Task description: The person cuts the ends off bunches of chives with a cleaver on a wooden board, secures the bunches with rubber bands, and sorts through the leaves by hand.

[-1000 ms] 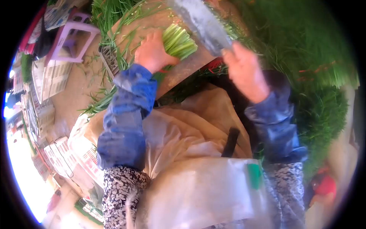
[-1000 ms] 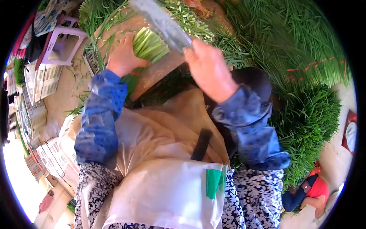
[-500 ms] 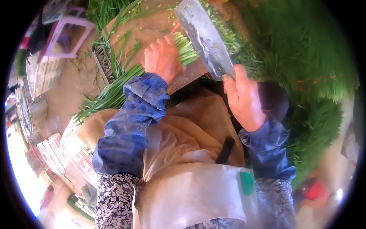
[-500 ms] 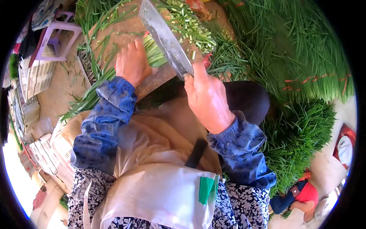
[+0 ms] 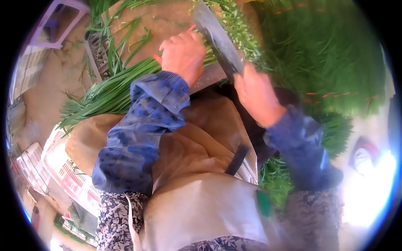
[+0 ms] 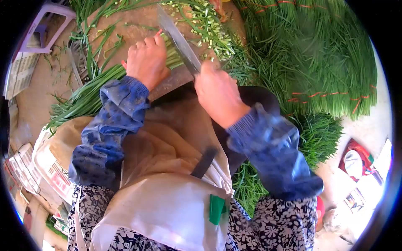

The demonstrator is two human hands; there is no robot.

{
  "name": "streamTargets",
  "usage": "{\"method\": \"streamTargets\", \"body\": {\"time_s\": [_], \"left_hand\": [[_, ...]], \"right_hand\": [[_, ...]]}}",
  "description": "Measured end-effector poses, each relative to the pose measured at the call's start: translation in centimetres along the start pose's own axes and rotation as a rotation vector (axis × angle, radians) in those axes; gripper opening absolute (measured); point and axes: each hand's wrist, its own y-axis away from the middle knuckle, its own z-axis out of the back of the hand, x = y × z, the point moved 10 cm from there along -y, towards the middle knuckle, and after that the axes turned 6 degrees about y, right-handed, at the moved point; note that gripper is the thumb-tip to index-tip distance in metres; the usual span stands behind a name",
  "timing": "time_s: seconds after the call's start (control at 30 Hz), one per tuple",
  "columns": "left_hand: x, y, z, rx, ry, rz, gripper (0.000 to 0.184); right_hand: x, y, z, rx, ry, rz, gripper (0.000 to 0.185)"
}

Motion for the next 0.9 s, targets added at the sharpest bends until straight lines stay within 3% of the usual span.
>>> {"method": "streamTargets", "body": {"time_s": [0.1,0.23,0.37,0.4,0.5,0.63,0.7,0.73,0.83,0.87,0.9], "left_hand": [[0.3,-0.3,0.2,0.030,-0.025,0.042,0.032],[0.7,-0.1,-0.3,0.061,-0.045,0.072,0.024],[0.4,-0.4,0.1,-0.027,-0.079,0.059,0.022],[0.6,-0.4,0.0,-0.032,-0.016,0.043,0.021],[0.9,0.3,-0.3,0.003,0.016,0.061,0.021],[-1.2,-1.4,2.6,-0.023,0.031,-0.118,0.024],[-1.0,-2.6,4.0,0.034,0.171,-0.081,0.027],[-0.5,-1.2,3.4,-0.072,0.095,-0.097,0.031],[0.7,-1.1,3.9,-0.120,0.100,-0.083,0.033],[0.8,-2.8,2.0,0.071,0.096,-0.028,0.049],[-0.3,0.4,2.9,0.064,0.065,-0.045,0.049]], "right_hand": [[1.0,-1.9,0.1,-0.068,-0.009,0.090,0.019],[1.2,-3.2,-0.5,-0.006,0.011,0.023,0.018],[2.0,-4.3,-0.9,-0.067,-0.010,0.097,0.019],[1.8,-4.3,-0.9,0.029,-0.005,0.031,0.017],[0.7,-3.0,-1.3,0.008,-0.051,-0.002,0.017],[-0.4,-4.4,-2.2,-0.288,-0.018,-0.098,0.020],[-1.8,-5.9,-1.2,-0.270,0.081,-0.152,0.025],[-1.7,-5.3,-2.2,-0.228,0.017,-0.115,0.028],[-4.0,-4.2,-0.1,-0.177,-0.002,-0.195,0.024],[-6.0,-5.6,0.3,-0.227,-0.017,-0.176,0.023],[-5.8,-3.1,-0.9,-0.252,-0.044,-0.175,0.023]]}}
